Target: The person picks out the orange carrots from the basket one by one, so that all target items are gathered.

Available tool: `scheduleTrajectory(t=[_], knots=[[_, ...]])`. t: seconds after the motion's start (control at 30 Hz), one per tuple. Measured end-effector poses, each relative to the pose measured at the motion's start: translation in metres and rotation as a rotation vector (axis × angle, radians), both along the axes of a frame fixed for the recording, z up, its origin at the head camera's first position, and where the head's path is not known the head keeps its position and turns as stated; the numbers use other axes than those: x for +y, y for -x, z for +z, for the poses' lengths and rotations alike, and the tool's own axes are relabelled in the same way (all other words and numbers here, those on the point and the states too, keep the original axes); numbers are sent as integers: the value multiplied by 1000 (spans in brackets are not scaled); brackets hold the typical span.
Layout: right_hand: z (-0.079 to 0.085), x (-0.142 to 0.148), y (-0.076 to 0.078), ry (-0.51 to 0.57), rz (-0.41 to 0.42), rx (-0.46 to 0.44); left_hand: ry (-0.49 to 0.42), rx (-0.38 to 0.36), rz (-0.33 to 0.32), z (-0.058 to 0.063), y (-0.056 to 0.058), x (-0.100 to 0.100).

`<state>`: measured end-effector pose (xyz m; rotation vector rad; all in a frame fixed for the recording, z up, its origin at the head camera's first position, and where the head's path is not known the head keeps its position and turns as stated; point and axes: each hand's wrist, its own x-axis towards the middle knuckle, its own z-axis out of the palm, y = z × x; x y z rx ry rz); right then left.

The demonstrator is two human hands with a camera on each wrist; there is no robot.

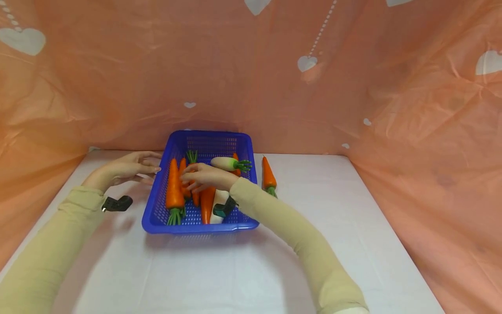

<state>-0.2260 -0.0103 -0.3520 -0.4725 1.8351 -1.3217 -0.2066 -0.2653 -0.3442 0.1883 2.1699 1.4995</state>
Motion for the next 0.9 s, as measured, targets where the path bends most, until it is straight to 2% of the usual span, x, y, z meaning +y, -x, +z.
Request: scheduleTrajectory(t=[0.17,0.43,0.77,0.9], knots=[[-5,-7,-3,-21,1,-51,-14,-2,-13,0,-2,-2],[-8,-14,0,38,-66,-120,2,4,8,3,-3,-4],[-12,-16,0,34,-39,-166,-38,13,-45,-2,0,-9],[-14,-16,-1,33,-30,-153,-25,-1,-30,-1,-1,-7]])
